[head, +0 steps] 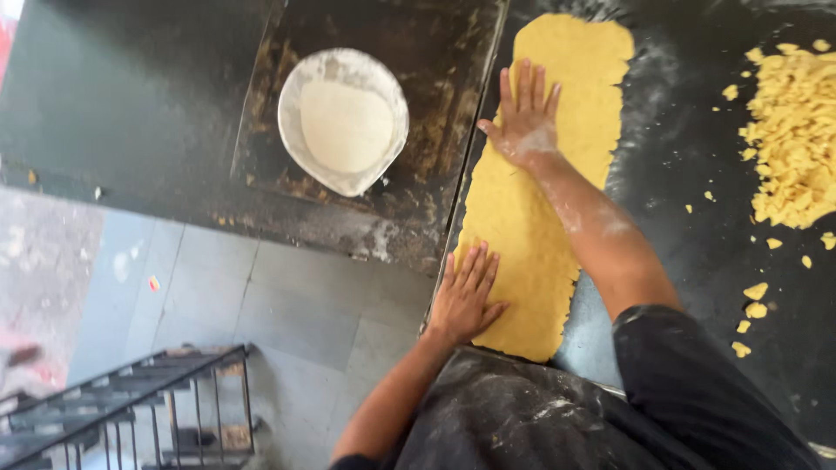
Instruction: The person kneads a large mass of yellow dough on a black countertop, shaping it into a log and then flattening it into a large rectangular sheet. They repeatedly press, fold, and smooth the dough by hand, occasionally sprinkling flour from a nearby bowl to prevent sticking.
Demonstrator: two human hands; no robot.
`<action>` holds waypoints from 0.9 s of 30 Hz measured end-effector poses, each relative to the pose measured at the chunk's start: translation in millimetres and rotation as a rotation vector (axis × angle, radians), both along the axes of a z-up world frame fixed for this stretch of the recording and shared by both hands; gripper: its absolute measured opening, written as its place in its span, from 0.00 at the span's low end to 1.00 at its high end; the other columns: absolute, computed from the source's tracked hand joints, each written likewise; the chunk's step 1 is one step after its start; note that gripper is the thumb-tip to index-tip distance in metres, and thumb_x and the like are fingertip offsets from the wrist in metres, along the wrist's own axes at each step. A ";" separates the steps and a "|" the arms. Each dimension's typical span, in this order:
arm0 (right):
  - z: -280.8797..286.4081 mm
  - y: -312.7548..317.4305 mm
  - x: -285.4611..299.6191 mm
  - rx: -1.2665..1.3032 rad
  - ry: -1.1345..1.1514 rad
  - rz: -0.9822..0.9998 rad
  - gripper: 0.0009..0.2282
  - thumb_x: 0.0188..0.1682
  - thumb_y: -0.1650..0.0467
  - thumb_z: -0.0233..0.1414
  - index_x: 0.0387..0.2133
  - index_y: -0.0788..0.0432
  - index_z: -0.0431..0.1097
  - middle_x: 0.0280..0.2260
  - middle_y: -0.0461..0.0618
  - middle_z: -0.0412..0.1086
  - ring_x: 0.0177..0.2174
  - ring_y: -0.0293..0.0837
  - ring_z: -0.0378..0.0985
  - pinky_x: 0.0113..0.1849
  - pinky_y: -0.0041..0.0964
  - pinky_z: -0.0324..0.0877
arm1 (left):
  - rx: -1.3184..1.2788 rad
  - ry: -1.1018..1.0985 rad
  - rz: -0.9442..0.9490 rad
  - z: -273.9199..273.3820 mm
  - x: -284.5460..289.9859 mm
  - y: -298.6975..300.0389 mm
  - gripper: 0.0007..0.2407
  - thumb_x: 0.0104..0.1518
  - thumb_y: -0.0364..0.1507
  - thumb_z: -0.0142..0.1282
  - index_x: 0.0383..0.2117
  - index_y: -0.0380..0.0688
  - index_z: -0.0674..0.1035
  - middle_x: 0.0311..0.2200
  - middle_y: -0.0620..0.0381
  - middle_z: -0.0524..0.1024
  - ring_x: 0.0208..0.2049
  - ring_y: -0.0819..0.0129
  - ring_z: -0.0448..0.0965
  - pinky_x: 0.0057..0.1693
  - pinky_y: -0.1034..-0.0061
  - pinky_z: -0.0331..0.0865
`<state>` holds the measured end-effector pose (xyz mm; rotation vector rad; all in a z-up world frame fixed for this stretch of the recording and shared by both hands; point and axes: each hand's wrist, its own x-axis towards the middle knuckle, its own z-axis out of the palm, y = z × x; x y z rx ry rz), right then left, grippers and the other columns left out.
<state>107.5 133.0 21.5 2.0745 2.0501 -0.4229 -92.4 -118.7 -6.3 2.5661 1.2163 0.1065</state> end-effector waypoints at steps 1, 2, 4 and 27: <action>-6.3 3.1 4.2 -0.010 0.089 -0.005 0.40 0.55 0.47 0.32 0.71 0.56 0.23 0.72 0.62 0.19 0.70 0.61 0.19 0.64 0.64 0.23 | 0.012 0.015 0.008 1.6 -1.0 -1.2 0.38 0.61 0.54 0.43 0.71 0.40 0.55 0.74 0.45 0.46 0.76 0.54 0.40 0.74 0.49 0.33; -10.2 11.7 12.5 -0.018 0.178 -0.009 0.40 0.55 0.46 0.31 0.71 0.57 0.22 0.72 0.61 0.19 0.69 0.60 0.18 0.64 0.63 0.22 | 0.023 0.030 0.015 2.9 -3.1 -2.8 0.38 0.61 0.54 0.43 0.72 0.39 0.55 0.74 0.44 0.46 0.76 0.53 0.40 0.74 0.50 0.33; -16.8 3.7 24.1 -0.025 0.316 -0.027 0.40 0.55 0.45 0.30 0.71 0.56 0.22 0.72 0.60 0.19 0.70 0.58 0.18 0.65 0.61 0.22 | 0.008 0.010 0.019 5.0 -1.3 -13.6 0.39 0.60 0.55 0.43 0.71 0.38 0.54 0.74 0.43 0.46 0.75 0.53 0.40 0.74 0.50 0.33; -36.1 -249.5 -43.0 0.289 0.050 0.005 0.39 0.55 0.47 0.39 0.73 0.54 0.34 0.72 0.67 0.28 0.71 0.63 0.27 0.65 0.69 0.28 | -0.060 -0.677 0.092 19.7 -23.1 -36.5 0.41 0.65 0.46 0.50 0.72 0.27 0.43 0.74 0.24 0.32 0.76 0.32 0.29 0.77 0.45 0.28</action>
